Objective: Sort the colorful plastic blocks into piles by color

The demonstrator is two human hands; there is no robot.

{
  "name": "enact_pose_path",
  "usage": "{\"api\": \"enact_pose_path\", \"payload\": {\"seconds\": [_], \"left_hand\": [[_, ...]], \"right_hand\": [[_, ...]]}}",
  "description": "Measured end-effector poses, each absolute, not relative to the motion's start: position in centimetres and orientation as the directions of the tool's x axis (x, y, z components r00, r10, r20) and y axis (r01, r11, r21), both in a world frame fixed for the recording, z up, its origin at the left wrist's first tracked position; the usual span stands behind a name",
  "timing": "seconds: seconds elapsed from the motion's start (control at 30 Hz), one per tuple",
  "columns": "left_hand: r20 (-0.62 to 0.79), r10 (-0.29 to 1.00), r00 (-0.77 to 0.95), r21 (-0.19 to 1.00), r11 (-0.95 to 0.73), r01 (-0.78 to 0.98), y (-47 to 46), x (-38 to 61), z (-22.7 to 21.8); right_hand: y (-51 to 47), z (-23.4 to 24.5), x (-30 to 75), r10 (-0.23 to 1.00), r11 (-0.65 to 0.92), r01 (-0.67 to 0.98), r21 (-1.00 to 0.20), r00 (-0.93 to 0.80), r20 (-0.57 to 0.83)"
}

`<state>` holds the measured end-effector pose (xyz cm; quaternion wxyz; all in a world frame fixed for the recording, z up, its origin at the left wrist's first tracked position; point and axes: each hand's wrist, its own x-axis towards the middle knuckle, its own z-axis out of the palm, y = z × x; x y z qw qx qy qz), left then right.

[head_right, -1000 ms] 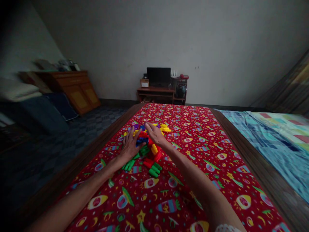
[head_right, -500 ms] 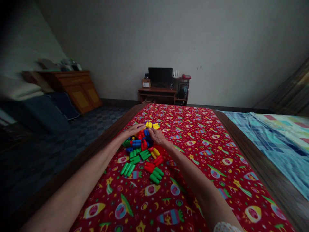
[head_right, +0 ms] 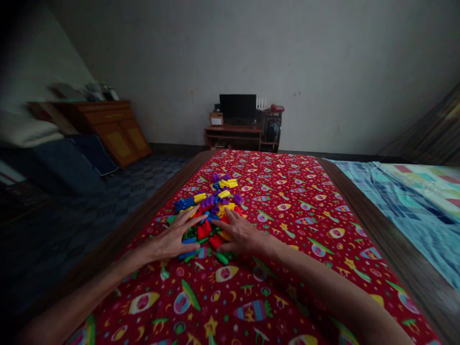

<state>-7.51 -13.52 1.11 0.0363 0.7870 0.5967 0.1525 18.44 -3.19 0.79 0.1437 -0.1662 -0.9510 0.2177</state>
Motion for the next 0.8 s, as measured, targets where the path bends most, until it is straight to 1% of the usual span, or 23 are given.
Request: {"api": "enact_pose_path", "payload": {"seconds": [0.07,0.17,0.3,0.37,0.4,0.5,0.57,0.63,0.7,0.8], "left_hand": [[0.283,0.938,0.202,0.259,-0.277,0.925,-11.9,-6.2,0.8],[0.408,0.908,0.099,0.278,-0.226,0.934,-8.7,-4.7,1.3],[0.465,0.883,0.067,0.251,-0.204,0.946,-5.5,-5.9,3.1],[0.455,0.889,0.048,0.227,-0.168,0.959,-4.2,-7.9,3.8],[0.436,0.900,0.015,0.231,-0.128,0.965,-3.6,-9.0,3.9],[0.300,0.944,-0.138,0.337,0.030,0.941,-1.6,-11.7,3.5],[0.215,0.963,-0.165,0.398,0.068,0.915,-0.5,-12.3,2.5],[0.183,0.979,-0.088,0.412,0.005,0.911,0.1,-11.7,1.5],[0.170,0.985,0.003,0.410,-0.073,0.909,0.3,-10.1,0.6],[0.177,0.976,0.125,0.442,-0.192,0.876,0.6,-7.7,0.5]], "right_hand": [[-2.1,0.7,15.5,0.402,0.862,0.272,-0.428,-0.881,0.251],[0.1,1.4,12.4,0.438,0.869,0.285,-0.405,-0.824,0.359],[2.8,2.7,13.3,0.522,0.843,0.324,-0.430,-0.688,0.504],[3.9,2.7,15.6,0.586,0.804,0.357,-0.476,-0.612,0.531],[4.4,2.5,16.9,0.628,0.772,0.382,-0.507,-0.578,0.521],[5.0,1.0,20.3,0.747,0.661,0.486,-0.572,-0.497,0.441],[4.7,-0.3,21.6,0.748,0.661,0.506,-0.554,-0.504,0.433],[4.1,-1.2,21.9,0.689,0.720,0.455,-0.524,-0.561,0.459],[3.4,-1.6,21.7,0.658,0.742,0.399,-0.539,-0.585,0.473],[2.7,-1.3,21.2,0.731,0.665,0.398,-0.632,-0.521,0.441]]}}
